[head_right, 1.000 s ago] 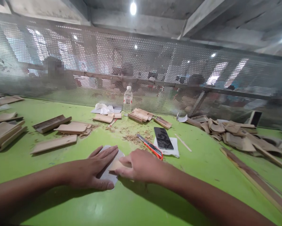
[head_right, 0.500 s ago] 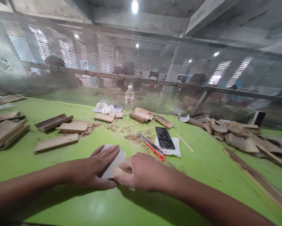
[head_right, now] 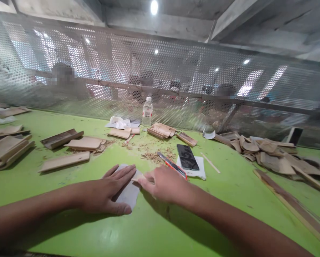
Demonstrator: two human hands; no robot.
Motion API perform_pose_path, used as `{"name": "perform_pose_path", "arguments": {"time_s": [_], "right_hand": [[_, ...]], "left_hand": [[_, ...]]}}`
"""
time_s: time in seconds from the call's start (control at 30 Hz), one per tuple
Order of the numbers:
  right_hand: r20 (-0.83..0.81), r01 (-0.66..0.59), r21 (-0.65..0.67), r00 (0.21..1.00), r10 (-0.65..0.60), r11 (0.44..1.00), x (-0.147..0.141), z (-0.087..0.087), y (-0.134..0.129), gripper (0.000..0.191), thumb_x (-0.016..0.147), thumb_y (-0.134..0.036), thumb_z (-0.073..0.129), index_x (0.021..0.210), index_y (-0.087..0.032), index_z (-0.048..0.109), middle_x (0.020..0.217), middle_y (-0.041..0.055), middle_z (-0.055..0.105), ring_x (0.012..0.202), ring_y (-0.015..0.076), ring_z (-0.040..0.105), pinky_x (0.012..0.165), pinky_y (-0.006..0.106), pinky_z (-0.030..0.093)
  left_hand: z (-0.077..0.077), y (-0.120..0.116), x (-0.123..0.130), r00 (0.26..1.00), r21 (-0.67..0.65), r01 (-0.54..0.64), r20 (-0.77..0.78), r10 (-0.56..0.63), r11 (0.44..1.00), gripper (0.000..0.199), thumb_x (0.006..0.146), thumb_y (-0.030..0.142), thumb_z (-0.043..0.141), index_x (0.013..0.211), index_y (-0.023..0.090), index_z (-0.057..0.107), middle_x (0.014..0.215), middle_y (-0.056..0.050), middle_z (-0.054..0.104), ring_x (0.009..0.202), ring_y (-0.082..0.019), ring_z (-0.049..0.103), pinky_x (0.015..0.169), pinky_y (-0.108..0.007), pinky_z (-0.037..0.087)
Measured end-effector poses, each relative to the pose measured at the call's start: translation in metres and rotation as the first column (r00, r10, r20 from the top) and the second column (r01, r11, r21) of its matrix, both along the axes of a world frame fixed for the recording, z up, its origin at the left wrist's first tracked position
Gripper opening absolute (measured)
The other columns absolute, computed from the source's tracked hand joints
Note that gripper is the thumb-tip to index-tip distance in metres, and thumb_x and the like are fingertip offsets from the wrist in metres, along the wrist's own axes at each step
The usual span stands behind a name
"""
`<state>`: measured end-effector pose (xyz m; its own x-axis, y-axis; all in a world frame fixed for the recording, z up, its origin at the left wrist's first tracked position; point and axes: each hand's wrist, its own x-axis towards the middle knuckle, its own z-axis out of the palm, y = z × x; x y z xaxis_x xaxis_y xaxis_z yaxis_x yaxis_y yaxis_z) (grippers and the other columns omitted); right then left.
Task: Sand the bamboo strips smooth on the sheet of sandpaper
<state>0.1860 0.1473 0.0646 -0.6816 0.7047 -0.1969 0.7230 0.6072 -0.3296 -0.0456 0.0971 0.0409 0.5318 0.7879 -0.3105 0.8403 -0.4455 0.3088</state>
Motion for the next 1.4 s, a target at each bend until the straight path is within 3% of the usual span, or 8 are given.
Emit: {"name": "perform_pose_path", "arguments": {"time_s": [0.1,0.27,0.43,0.57,0.77,0.93,1.13,1.4], "right_hand": [[0.014,-0.037,-0.033,0.999,0.037,0.999,-0.0012,0.0023,-0.0022,0.051,0.1,-0.057,0.042,0.066,-0.019,0.044,0.057,-0.0034,0.037,0.053,0.011,0.033,0.055,0.032,0.016],[0.069,0.056,0.043,0.996,-0.059,0.998,-0.0033,0.0057,-0.0047,0.054,0.097,-0.063,0.045,0.065,-0.02,0.041,0.059,-0.0024,0.039,0.054,0.0116,0.034,0.056,0.032,0.015],[0.043,-0.054,-0.063,0.997,0.057,0.997,-0.0038,0.0082,-0.0079,0.052,0.097,-0.06,0.046,0.065,-0.019,0.041,0.059,-0.0034,0.037,0.055,0.0111,0.035,0.055,0.032,0.016],[0.091,0.066,0.063,0.993,-0.071,0.996,-0.0037,0.0078,-0.0045,0.052,0.097,-0.061,0.047,0.066,-0.02,0.042,0.058,-0.0027,0.039,0.055,0.0119,0.035,0.056,0.032,0.016],[-0.014,-0.1,-0.12,0.995,0.099,0.988,-0.0019,0.0082,-0.007,0.046,0.098,-0.054,0.048,0.069,-0.019,0.052,0.061,-0.0039,0.039,0.056,0.0109,0.037,0.055,0.031,0.018],[0.062,0.032,0.047,0.997,-0.035,0.998,-0.0044,0.0057,-0.005,0.05,0.096,-0.059,0.048,0.066,-0.019,0.048,0.058,-0.0032,0.038,0.056,0.0119,0.035,0.056,0.033,0.015],[0.017,-0.036,-0.079,0.999,0.037,0.996,-0.0026,0.0069,-0.0079,0.048,0.097,-0.057,0.048,0.069,-0.019,0.054,0.061,-0.0026,0.044,0.057,0.0115,0.038,0.056,0.032,0.017],[0.031,-0.007,0.015,1.0,0.006,1.0,-0.0021,0.0012,-0.0001,0.051,0.098,-0.059,0.045,0.066,-0.02,0.038,0.058,-0.0038,0.032,0.055,0.0115,0.033,0.056,0.033,0.015]], "left_hand": [[-0.001,0.0005,-0.0005,1.0,-0.002,0.012,0.01,-0.012,1.0,0.114,0.092,0.082,0.047,0.166,0.007,0.004,0.167,-0.019,-0.004,0.155,-0.04,-0.005,0.125,-0.055,0.005],[-0.0001,-0.0002,-0.0001,1.0,-0.002,-0.01,0.0,0.01,1.0,0.115,0.092,0.083,0.046,0.166,0.007,0.003,0.169,-0.018,-0.004,0.154,-0.04,-0.005,0.126,-0.054,0.006],[-0.0016,0.0001,-0.0006,1.0,0.007,0.007,0.003,-0.007,1.0,0.114,0.092,0.085,0.044,0.166,0.007,0.005,0.168,-0.02,-0.004,0.154,-0.04,-0.005,0.126,-0.055,0.005],[-0.0032,0.0005,-0.0015,1.0,0.017,0.007,0.007,-0.007,1.0,0.113,0.092,0.085,0.044,0.167,0.01,0.004,0.168,-0.019,-0.003,0.155,-0.04,-0.003,0.125,-0.056,0.006],[-0.0037,0.0009,-0.0013,1.0,0.001,0.02,0.01,-0.02,1.0,0.114,0.093,0.084,0.043,0.166,0.006,0.002,0.167,-0.021,-0.006,0.155,-0.038,-0.005,0.125,-0.054,0.001],[-0.0022,0.0006,-0.0004,1.0,0.005,0.004,-0.017,-0.004,1.0,0.113,0.093,0.084,0.042,0.166,0.008,0.003,0.168,-0.018,-0.005,0.155,-0.038,-0.006,0.126,-0.054,0.004],[-0.0046,0.001,-0.0017,1.0,0.006,0.021,0.008,-0.021,1.0,0.113,0.093,0.083,0.044,0.165,0.004,0.005,0.167,-0.022,-0.005,0.155,-0.038,-0.004,0.125,-0.055,0.003],[-0.0041,0.0008,-0.0014,1.0,0.02,0.005,0.011,-0.005,1.0,0.112,0.092,0.085,0.043,0.167,0.01,0.008,0.168,-0.018,-0.002,0.155,-0.04,-0.003,0.125,-0.055,0.006]]}}
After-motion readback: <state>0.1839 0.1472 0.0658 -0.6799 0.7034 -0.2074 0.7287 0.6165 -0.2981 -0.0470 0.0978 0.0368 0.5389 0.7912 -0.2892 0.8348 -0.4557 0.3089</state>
